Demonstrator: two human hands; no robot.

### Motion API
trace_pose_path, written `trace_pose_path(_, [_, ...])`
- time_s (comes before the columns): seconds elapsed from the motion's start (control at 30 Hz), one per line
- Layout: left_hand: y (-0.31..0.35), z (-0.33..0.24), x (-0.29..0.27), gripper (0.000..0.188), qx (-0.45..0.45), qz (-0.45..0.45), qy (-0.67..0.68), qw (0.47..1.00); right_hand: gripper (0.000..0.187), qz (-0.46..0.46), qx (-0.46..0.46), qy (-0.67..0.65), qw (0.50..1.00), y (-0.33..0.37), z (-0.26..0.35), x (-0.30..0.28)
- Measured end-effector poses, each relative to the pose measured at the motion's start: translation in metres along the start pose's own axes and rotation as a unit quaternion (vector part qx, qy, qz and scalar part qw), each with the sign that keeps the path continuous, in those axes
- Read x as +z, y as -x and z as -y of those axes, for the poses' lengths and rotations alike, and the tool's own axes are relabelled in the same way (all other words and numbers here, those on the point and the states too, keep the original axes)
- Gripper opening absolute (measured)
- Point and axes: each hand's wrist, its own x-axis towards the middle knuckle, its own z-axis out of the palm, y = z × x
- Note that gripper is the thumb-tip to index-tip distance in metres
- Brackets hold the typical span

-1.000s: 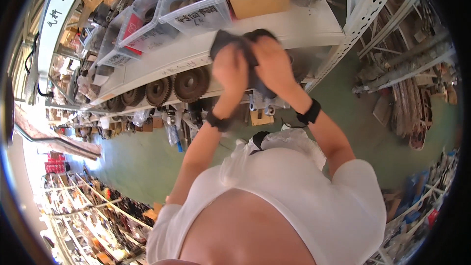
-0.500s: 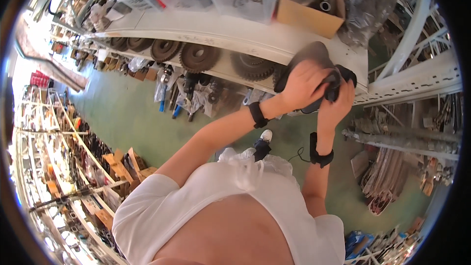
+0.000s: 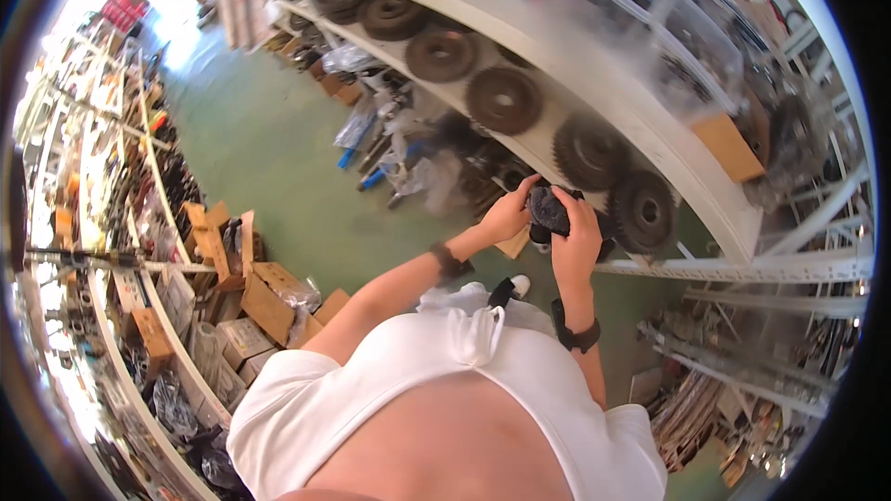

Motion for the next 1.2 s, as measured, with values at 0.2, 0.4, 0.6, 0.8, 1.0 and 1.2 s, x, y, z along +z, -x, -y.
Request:
trace_pose_path(0.2, [0.049,0.059,-0.098,0.067,-0.066,-0.255,0.231,0.937,0.056,0.146,-0.166,-0.064,0.973,-0.026,0.085,0.075])
trace_pose_path(0.4, [0.104,0.119,-0.189,0.046,0.067,-0.458,0.358,0.811,0.060,0.241,-0.321,-0.165,0.901,-0.034,0.158,0.140])
trace_pose_path(0.6, [0.167,0.109,-0.261,0.045,0.262,-0.563,0.178,0.764,0.057,0.374,-0.335,-0.285,0.816,-0.033,0.204,0.204])
trace_pose_path(0.8, [0.178,0.087,-0.267,0.057,0.137,-0.639,0.313,0.689,0.054,0.393,-0.221,-0.404,0.796,-0.049,0.265,0.271])
trace_pose_path(1.0, [0.174,0.165,-0.313,0.055,0.045,-0.634,0.310,0.707,0.048,0.480,-0.215,-0.484,0.699,-0.079,0.306,0.353])
trace_pose_path(1.2, [0.169,0.153,-0.430,0.059,0.052,-0.683,0.150,0.712,0.037,0.599,-0.189,-0.469,0.621,-0.114,0.334,0.398])
